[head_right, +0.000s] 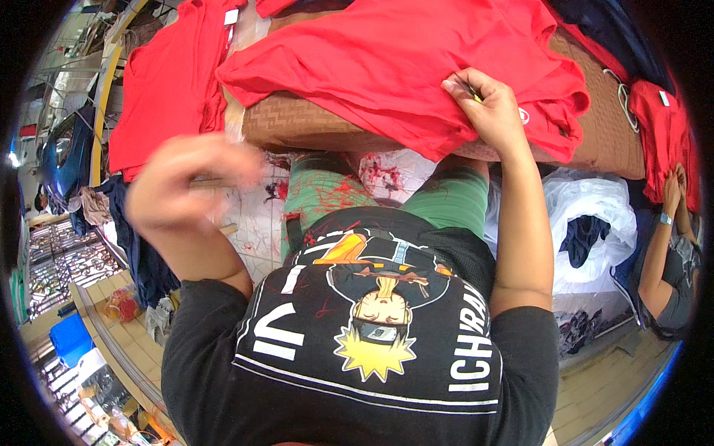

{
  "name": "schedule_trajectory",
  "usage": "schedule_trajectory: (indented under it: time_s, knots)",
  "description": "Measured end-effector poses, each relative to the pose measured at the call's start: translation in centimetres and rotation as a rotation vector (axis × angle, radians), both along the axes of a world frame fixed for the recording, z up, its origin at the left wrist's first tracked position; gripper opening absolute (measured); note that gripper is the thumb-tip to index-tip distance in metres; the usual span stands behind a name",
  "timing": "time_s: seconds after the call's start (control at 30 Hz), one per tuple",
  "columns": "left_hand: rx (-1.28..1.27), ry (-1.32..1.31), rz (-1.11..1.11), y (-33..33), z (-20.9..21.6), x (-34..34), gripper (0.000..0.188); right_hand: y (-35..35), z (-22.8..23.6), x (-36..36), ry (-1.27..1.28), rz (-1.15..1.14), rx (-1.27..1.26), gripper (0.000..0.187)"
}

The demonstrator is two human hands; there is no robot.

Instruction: The person trims excess threads from several red t-shirts using a small pair of shears, picking up shirts one by one from a stack and placing them on a workspace to trim the collar and hem areas.

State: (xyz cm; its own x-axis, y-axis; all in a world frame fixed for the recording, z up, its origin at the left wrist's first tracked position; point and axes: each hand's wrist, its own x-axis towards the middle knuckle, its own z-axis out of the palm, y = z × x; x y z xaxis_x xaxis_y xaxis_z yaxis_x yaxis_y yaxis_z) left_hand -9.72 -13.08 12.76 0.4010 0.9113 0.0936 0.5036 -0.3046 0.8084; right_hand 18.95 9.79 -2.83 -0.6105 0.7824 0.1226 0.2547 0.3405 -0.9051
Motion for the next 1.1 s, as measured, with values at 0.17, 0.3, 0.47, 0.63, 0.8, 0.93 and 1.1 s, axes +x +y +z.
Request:
schedule_trajectory:
  time_s: [0.17,0.3,0.47,0.63,0.8,0.93,1.1]
  knots:
    - [0.131,-0.206,-0.754,-0.9,8.7,3.9,0.024,0.4,-0.5,0.0,-0.011,0.004,-0.005,0.015]
    - [0.133,-0.169,-0.989,-0.3,10.5,6.2,0.025,0.0,-0.2,-0.1,0.005,0.008,-0.002,0.015]
    - [0.125,-0.016,-1.241,2.2,8.4,8.6,0.027,0.2,-0.8,0.1,0.047,0.032,0.095,0.012]
    - [0.308,0.424,-0.210,8.3,-4.6,13.5,0.047,0.6,0.8,2.4,0.275,-0.066,-0.078,0.017]
    - [0.361,0.305,0.101,16.3,-11.9,11.5,0.022,4.4,2.7,8.1,0.214,-0.297,0.110,0.017]
    - [0.584,-0.134,0.770,19.6,-4.5,2.2,0.021,10.0,4.0,13.2,-0.029,-0.639,0.200,0.026]
    - [0.739,-0.309,1.184,19.8,-5.5,-8.1,0.039,17.5,-1.5,15.6,-0.147,-0.669,-0.174,0.068]
